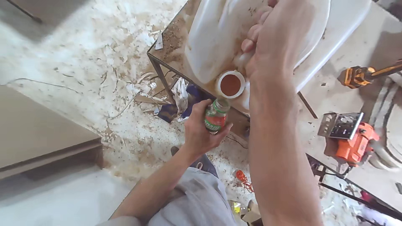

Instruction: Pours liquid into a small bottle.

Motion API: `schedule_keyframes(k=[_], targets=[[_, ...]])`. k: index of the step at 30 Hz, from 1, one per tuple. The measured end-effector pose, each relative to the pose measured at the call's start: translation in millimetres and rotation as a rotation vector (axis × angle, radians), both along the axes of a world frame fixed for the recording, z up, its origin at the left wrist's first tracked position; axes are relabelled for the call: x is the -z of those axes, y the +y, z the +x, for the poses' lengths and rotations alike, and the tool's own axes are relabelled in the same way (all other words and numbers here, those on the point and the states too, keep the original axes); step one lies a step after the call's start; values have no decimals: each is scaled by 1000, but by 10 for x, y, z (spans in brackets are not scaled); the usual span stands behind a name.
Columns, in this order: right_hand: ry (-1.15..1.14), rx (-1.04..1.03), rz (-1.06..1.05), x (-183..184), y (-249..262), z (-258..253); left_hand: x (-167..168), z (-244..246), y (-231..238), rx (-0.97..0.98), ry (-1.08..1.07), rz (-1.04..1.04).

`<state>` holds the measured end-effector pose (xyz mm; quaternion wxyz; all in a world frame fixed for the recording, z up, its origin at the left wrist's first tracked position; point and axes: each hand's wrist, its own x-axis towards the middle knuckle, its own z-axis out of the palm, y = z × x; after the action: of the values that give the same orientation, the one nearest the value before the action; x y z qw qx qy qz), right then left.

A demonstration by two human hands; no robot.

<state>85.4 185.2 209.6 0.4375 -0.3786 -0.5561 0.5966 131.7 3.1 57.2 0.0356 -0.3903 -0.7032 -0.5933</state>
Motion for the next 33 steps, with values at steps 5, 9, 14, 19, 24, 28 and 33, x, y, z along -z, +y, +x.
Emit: schedule_keyframes(k=[5, 9, 14, 19, 24, 28, 33], targets=[[19, -4, -24, 10, -84, 18, 61, 6, -61, 7, 7, 12], [-4, -9, 13, 17, -165, 52, 160, 49, -57, -22, -26, 45], [18, -13, 67, 45, -213, 70, 260, 53, -58, -44, 6, 67], [12, -20, 54, 45, -249, 79, 312, 65, -97, -44, 3, 92], [-21, -29, 63, 50, -214, 75, 356, 86, -136, -36, -32, 93], [-10, -42, 94, 47, -216, 86, 278, 84, -79, -37, -17, 98], [22, -55, 70, 61, -230, 96, 290, 102, -67, -46, -22, 96]])
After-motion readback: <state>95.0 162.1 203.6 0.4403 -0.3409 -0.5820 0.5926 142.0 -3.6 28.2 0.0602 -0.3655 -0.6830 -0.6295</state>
